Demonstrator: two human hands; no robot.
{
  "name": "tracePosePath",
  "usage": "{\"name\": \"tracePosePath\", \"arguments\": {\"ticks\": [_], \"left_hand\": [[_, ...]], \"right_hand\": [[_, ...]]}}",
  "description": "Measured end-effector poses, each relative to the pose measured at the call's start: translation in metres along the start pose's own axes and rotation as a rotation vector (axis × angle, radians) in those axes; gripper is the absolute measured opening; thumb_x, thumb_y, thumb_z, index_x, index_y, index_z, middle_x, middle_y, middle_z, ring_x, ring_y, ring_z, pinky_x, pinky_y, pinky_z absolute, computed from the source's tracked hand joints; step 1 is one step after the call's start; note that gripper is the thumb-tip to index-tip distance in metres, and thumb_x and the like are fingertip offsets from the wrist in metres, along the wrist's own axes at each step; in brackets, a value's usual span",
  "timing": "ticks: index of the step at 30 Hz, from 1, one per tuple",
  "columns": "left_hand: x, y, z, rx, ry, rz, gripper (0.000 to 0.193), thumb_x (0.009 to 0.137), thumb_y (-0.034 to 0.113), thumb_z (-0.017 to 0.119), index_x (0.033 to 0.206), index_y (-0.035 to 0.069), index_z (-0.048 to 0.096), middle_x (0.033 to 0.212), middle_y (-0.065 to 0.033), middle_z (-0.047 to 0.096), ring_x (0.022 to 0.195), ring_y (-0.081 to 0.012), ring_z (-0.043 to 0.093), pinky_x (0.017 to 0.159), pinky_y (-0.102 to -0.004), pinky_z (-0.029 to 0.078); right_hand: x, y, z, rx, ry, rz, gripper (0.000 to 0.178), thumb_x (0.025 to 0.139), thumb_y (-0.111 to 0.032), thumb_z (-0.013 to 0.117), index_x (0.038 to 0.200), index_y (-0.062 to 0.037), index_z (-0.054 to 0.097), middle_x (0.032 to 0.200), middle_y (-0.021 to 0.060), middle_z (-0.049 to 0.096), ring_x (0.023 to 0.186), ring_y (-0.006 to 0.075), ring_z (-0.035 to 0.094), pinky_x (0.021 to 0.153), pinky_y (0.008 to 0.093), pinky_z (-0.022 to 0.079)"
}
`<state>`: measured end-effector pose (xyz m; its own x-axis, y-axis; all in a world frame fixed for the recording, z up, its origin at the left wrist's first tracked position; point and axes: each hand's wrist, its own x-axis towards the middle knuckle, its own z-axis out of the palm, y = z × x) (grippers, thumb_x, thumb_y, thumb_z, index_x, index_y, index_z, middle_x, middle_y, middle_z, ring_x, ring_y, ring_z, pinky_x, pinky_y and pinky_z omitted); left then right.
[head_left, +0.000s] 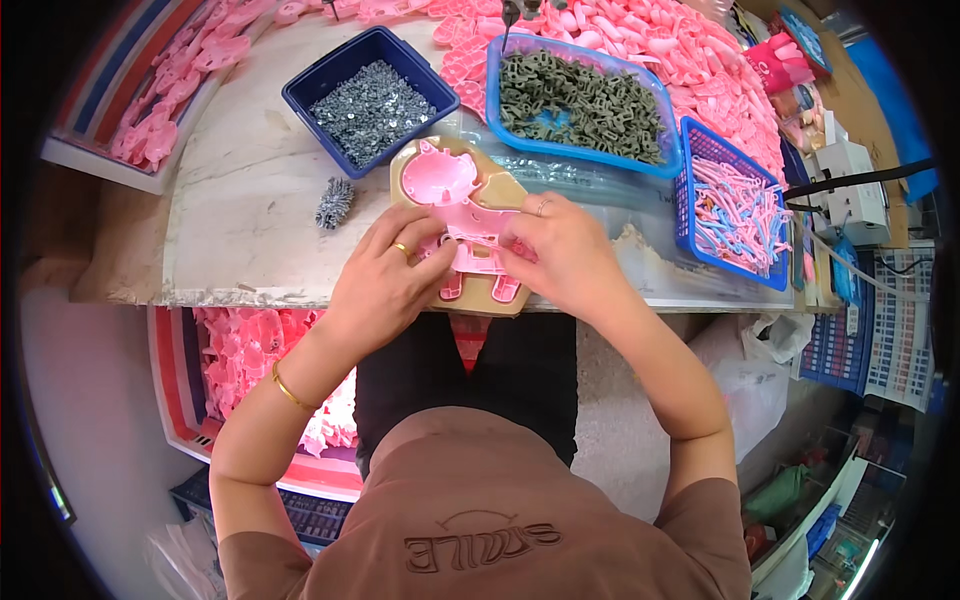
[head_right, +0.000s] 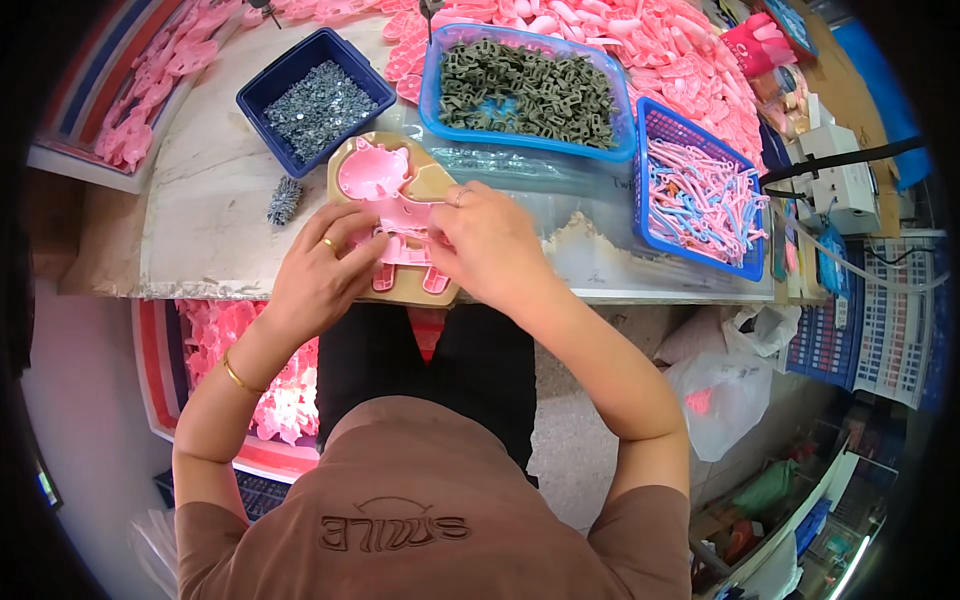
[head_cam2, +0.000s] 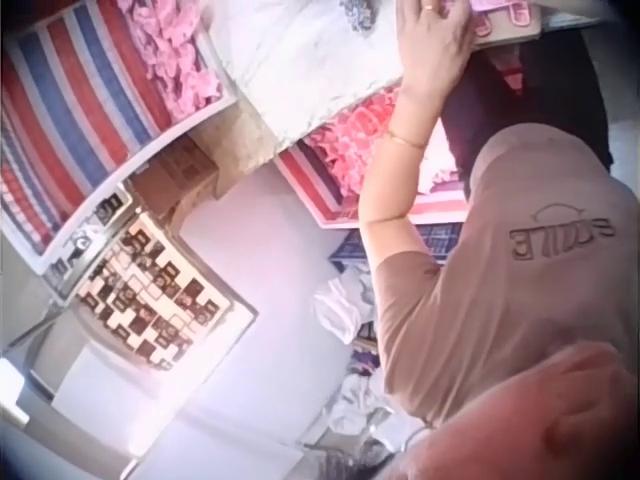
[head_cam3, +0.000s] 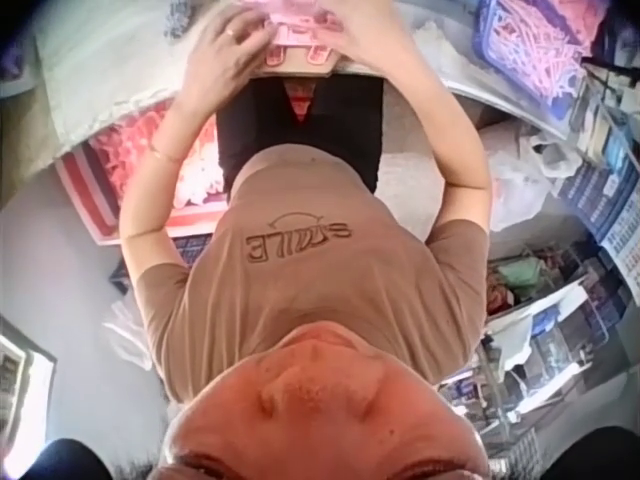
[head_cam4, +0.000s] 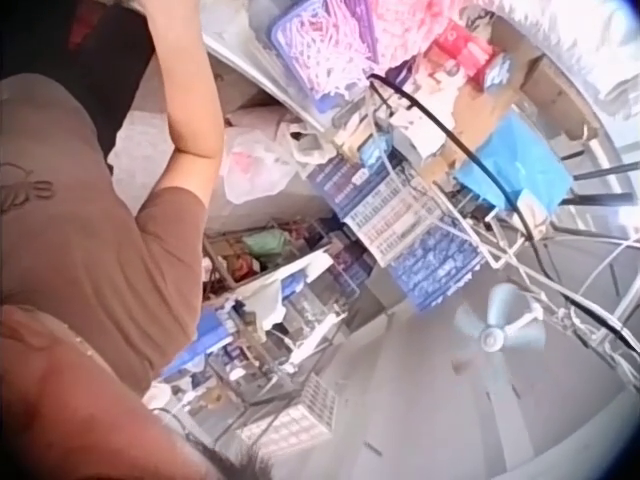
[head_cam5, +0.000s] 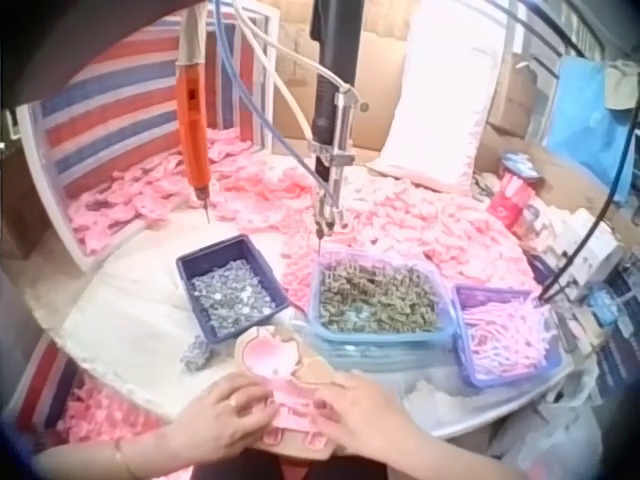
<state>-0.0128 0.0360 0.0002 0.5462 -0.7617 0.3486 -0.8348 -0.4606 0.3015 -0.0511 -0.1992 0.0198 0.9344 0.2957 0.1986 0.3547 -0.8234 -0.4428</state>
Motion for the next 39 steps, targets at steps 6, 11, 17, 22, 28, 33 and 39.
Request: {"name": "tracePosePath", "arguments": {"ticks": [6, 11, 17, 22, 28, 33, 39], "left_hand": [[0.001, 0.001, 0.0, -0.014, -0.006, 0.002, 0.038, 0.077, 0.011, 0.072, 0.115, 0.01, 0.065, 0.124, -0.0107, 0.058, 0.121, -0.0334, 0.051, 0.101, -0.0439, 0.044], [0.001, 0.0, 0.0, 0.003, 0.003, 0.013, 0.039, 0.077, 0.011, 0.073, 0.115, 0.009, 0.065, 0.123, -0.0111, 0.058, 0.12, -0.0333, 0.052, 0.101, -0.0439, 0.044], [0.001, -0.001, -0.004, -0.044, 0.021, 0.005, 0.035, 0.078, 0.012, 0.072, 0.112, 0.007, 0.065, 0.119, -0.012, 0.059, 0.118, -0.0328, 0.052, 0.1, -0.0434, 0.045], [0.012, -0.017, -0.012, -0.247, 0.189, -0.283, 0.019, 0.084, 0.011, 0.068, 0.101, 0.003, 0.063, 0.107, -0.0114, 0.063, 0.11, -0.0313, 0.057, 0.094, -0.0413, 0.047], [0.041, -0.111, -0.027, 0.296, 0.232, -0.202, 0.011, 0.085, 0.018, 0.067, 0.089, 0.008, 0.069, 0.094, -0.008, 0.066, 0.094, -0.0284, 0.057, 0.08, -0.0402, 0.048], [0.08, -0.116, -0.023, 0.339, -0.243, -0.325, 0.025, 0.074, 0.037, 0.079, 0.089, 0.017, 0.076, 0.094, -0.0026, 0.071, 0.106, -0.0231, 0.054, 0.089, -0.0394, 0.039], [0.081, -0.125, -0.01, 0.251, -0.141, -0.349, 0.014, 0.075, 0.028, 0.077, 0.083, 0.016, 0.075, 0.086, -0.0033, 0.071, 0.098, -0.0248, 0.061, 0.084, -0.0418, 0.044]], "right_hand": [[-0.002, -0.001, 0.004, -0.072, 0.157, -0.044, 0.011, 0.077, -0.013, 0.073, 0.079, -0.0052, 0.065, 0.076, 0.008, 0.057, 0.077, 0.0278, 0.058, 0.069, 0.0388, 0.048], [-0.003, 0.001, 0.002, -0.039, 0.059, 0.024, 0.013, 0.078, -0.014, 0.073, 0.08, -0.0042, 0.065, 0.076, 0.0079, 0.059, 0.078, 0.0286, 0.059, 0.069, 0.0407, 0.047], [0.015, -0.008, -0.009, -0.012, -0.026, 0.044, 0.02, 0.08, -0.018, 0.073, 0.094, -0.0048, 0.068, 0.082, 0.0101, 0.061, 0.083, 0.0315, 0.061, 0.074, 0.0427, 0.047], [0.115, -0.065, -0.034, 0.385, 0.692, -0.3, 0.045, 0.082, -0.029, 0.076, 0.117, -0.0034, 0.064, 0.098, 0.0134, 0.066, 0.088, 0.0239, 0.063, 0.082, 0.0353, 0.049], [0.196, -0.119, -0.041, 0.601, 0.885, -0.418, 0.059, 0.09, -0.044, 0.067, 0.123, 0.0016, 0.051, 0.103, 0.0167, 0.067, 0.095, 0.0291, 0.066, 0.086, 0.0386, 0.051], [0.209, -0.125, -0.075, 0.709, 0.09, -0.147, 0.054, 0.088, -0.025, 0.071, 0.131, 0.0002, 0.051, 0.099, 0.0142, 0.069, 0.088, 0.0272, 0.068, 0.084, 0.039, 0.052], [0.176, -0.058, -0.058, 0.636, 0.179, -0.02, 0.045, 0.083, -0.03, 0.079, 0.113, -0.0012, 0.064, 0.099, 0.0043, 0.068, 0.09, 0.0099, 0.063, 0.082, 0.0285, 0.051]]}}
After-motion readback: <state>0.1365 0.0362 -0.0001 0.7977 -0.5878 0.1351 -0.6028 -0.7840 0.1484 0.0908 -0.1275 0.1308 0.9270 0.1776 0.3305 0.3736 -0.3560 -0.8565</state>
